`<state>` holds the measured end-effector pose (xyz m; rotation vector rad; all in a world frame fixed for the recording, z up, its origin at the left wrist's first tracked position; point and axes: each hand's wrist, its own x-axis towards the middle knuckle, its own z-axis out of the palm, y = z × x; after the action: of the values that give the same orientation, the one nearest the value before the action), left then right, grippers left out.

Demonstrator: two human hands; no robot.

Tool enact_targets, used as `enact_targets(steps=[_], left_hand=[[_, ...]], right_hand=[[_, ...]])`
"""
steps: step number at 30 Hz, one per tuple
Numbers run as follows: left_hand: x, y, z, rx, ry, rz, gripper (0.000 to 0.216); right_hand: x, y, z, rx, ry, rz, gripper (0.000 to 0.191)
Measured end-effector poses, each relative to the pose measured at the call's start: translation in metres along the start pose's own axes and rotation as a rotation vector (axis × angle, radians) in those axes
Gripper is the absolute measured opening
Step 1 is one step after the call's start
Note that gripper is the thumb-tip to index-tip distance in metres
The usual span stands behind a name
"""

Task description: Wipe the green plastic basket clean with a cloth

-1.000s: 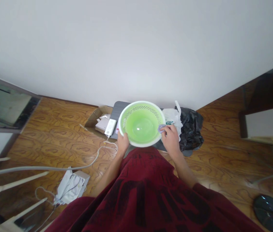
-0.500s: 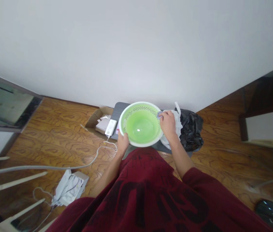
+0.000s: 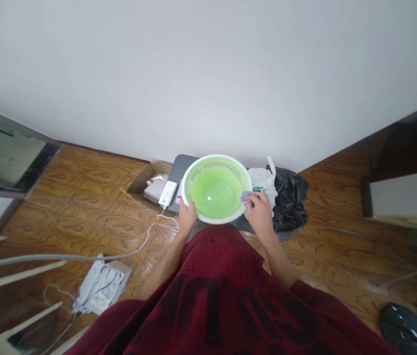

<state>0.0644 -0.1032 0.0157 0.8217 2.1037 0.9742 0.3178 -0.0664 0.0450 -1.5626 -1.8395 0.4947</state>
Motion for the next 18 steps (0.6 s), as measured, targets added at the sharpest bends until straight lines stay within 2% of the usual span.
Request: enact_targets(steps=[5,14,18], left_hand=[[0.001,0.001,0.000,0.014,-0.001,0.020,0.035],[0.001,0.001,0.001,-0.004,-0.003,0.022,0.037],[0.000,0.001,0.001,-0.023,0.004,0.028,0.038]], right_hand=[[0.010,0.003,0.001,-0.032,0.000,0.020,0.026],[0.088,0.021,0.018,-0.009,-0.022,-0.018,0.027],[0.100,0.020,0.023,0.023,-0.018,-0.004,0.028]])
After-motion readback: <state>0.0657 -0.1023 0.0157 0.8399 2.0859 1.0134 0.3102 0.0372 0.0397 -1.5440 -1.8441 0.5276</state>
